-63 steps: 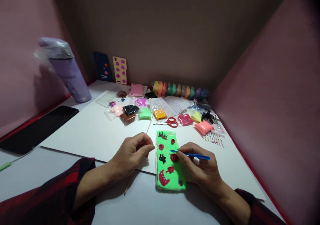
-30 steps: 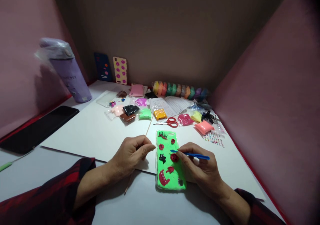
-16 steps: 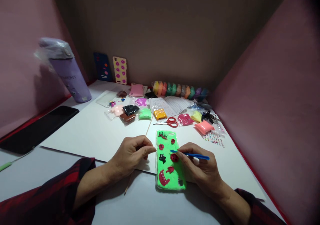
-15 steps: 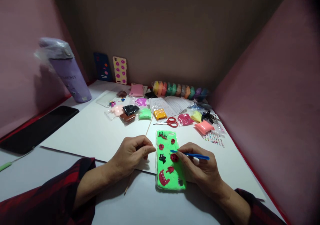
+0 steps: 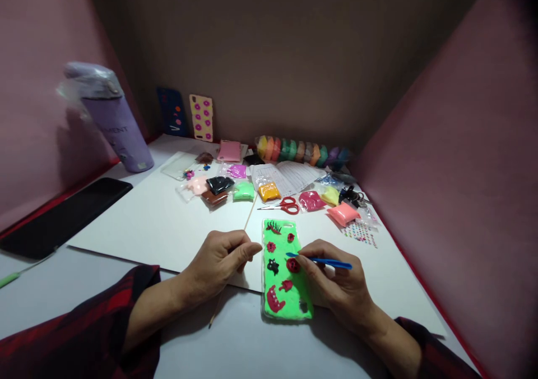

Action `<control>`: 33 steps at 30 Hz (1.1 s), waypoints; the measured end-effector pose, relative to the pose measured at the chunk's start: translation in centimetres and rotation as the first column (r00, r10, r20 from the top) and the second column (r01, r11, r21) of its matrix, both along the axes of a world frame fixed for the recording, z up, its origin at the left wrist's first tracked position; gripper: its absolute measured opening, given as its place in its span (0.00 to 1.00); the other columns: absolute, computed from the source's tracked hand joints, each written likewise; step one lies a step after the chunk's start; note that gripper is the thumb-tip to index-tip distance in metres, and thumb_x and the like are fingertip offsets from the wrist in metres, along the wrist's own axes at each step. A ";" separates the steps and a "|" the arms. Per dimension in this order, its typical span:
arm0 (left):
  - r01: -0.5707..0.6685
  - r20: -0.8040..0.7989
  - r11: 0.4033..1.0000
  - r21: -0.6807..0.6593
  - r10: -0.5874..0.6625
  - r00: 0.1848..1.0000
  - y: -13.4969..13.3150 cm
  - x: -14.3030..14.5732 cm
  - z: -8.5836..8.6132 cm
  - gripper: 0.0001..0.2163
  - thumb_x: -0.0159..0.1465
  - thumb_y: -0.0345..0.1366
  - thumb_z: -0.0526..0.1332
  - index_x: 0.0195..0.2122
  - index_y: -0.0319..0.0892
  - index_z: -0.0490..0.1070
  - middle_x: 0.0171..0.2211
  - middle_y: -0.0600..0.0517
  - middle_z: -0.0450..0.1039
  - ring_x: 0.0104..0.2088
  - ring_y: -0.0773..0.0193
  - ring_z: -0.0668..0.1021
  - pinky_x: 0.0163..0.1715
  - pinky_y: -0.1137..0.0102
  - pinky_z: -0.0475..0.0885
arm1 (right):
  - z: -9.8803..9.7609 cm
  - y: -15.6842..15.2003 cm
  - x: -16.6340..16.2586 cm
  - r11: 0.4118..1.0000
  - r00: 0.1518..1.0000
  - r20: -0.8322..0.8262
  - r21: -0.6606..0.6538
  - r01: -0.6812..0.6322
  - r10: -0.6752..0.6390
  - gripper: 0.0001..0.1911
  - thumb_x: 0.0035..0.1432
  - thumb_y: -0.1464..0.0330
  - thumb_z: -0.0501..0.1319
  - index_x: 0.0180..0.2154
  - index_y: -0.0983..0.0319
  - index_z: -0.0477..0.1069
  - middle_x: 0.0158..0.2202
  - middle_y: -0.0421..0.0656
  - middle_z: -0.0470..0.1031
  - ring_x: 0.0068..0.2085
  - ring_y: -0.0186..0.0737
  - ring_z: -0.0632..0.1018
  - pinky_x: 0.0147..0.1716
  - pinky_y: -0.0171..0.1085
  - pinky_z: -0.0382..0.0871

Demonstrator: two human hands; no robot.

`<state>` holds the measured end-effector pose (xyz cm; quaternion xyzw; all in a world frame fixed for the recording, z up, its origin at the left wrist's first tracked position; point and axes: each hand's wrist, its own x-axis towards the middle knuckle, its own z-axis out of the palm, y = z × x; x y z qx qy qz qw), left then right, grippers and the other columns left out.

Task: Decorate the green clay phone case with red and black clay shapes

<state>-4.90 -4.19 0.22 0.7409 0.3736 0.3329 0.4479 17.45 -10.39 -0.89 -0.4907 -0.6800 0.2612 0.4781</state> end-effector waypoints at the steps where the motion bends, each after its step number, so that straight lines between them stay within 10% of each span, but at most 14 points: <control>1: 0.004 -0.001 1.000 0.009 -0.004 1.000 0.0 0.0 0.0 0.18 0.64 0.41 0.55 0.19 0.39 0.65 0.14 0.58 0.63 0.17 0.73 0.64 0.19 0.77 0.59 | 0.0 0.0 0.0 1.000 1.000 -0.001 0.002 0.000 0.000 0.04 0.59 0.70 0.61 0.33 0.62 0.73 0.27 0.41 0.75 0.27 0.34 0.75 0.24 0.33 0.68; 33: 0.009 -0.012 0.992 0.124 -0.007 1.000 -0.6 -0.2 0.4 0.17 0.66 0.38 0.53 0.21 0.39 0.66 0.14 0.60 0.57 0.16 0.73 0.60 0.18 0.77 0.57 | 0.1 0.0 -0.1 1.000 1.000 -0.013 -0.011 0.013 -0.014 0.04 0.59 0.69 0.61 0.32 0.62 0.73 0.26 0.42 0.75 0.26 0.35 0.76 0.23 0.33 0.69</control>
